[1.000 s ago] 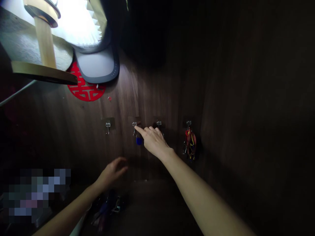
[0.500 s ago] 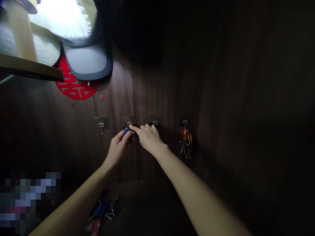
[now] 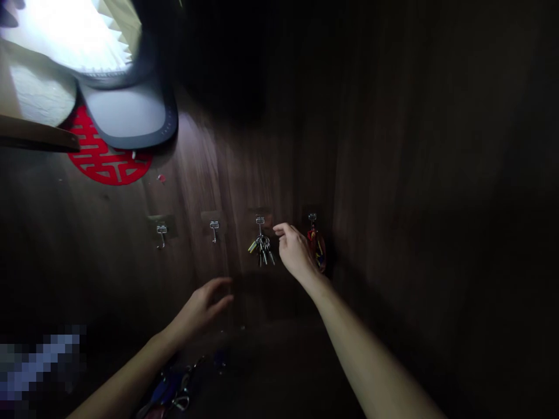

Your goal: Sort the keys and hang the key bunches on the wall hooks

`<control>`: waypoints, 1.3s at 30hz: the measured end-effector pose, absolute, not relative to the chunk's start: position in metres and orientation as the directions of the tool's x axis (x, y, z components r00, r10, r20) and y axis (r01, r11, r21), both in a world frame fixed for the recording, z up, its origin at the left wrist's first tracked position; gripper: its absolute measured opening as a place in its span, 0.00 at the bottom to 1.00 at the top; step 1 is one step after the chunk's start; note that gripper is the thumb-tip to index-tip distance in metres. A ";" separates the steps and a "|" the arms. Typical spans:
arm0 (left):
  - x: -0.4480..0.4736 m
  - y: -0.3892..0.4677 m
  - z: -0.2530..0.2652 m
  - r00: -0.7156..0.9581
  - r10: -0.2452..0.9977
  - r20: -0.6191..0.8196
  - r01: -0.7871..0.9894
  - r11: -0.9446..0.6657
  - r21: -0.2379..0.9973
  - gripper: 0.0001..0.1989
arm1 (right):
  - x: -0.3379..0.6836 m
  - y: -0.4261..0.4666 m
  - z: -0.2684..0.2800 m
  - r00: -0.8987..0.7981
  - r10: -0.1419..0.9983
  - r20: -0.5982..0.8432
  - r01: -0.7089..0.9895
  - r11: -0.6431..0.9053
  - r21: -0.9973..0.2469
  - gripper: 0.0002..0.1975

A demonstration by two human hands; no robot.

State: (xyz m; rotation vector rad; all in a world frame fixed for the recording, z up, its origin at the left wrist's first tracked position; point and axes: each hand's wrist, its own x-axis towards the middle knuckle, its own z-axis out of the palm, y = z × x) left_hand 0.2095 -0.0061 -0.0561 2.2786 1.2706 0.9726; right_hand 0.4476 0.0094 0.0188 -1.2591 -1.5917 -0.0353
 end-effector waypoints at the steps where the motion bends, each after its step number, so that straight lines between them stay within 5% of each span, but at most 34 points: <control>1: 0.228 -0.001 -0.044 0.309 0.818 0.485 0.511 -0.573 0.641 0.19 | 0.448 0.014 0.013 0.112 0.711 0.694 0.688 0.448 -0.571 0.21; 4: 0.282 0.014 -0.017 0.135 0.762 0.633 0.314 -0.639 0.702 0.24 | 0.445 0.025 -0.001 0.071 0.753 0.655 0.647 0.464 -0.604 0.21; 8: 0.327 0.024 -0.007 -0.012 0.862 0.507 0.099 -0.504 0.858 0.29 | 0.447 0.022 -0.008 0.028 0.766 0.642 0.639 0.480 -0.602 0.21; 13: 0.338 0.025 -0.010 0.145 0.934 0.327 -0.144 -0.307 0.941 0.13 | 0.460 0.002 0.008 -0.068 0.773 0.631 0.711 0.481 -0.512 0.20; 19: 0.339 0.025 -0.013 0.250 0.951 0.183 -0.334 -0.093 0.938 0.12 | 0.464 -0.004 0.036 -0.126 0.711 0.692 0.914 0.355 -0.197 0.27; 23: 0.341 0.028 -0.011 0.237 0.961 0.143 -0.378 -0.045 0.925 0.08 | 0.460 0.000 0.040 -0.247 0.723 0.645 0.950 0.313 0.013 0.30; 32: 0.336 0.016 0.011 0.289 0.953 0.090 -0.358 0.020 0.934 0.05 | 0.463 -0.007 0.048 -0.205 0.791 0.577 0.954 0.292 -0.061 0.29; 39: 0.320 0.008 0.034 0.357 0.930 0.087 -0.207 -0.013 0.978 0.06 | 0.461 -0.005 0.047 -0.254 0.789 0.559 0.955 0.297 0.014 0.29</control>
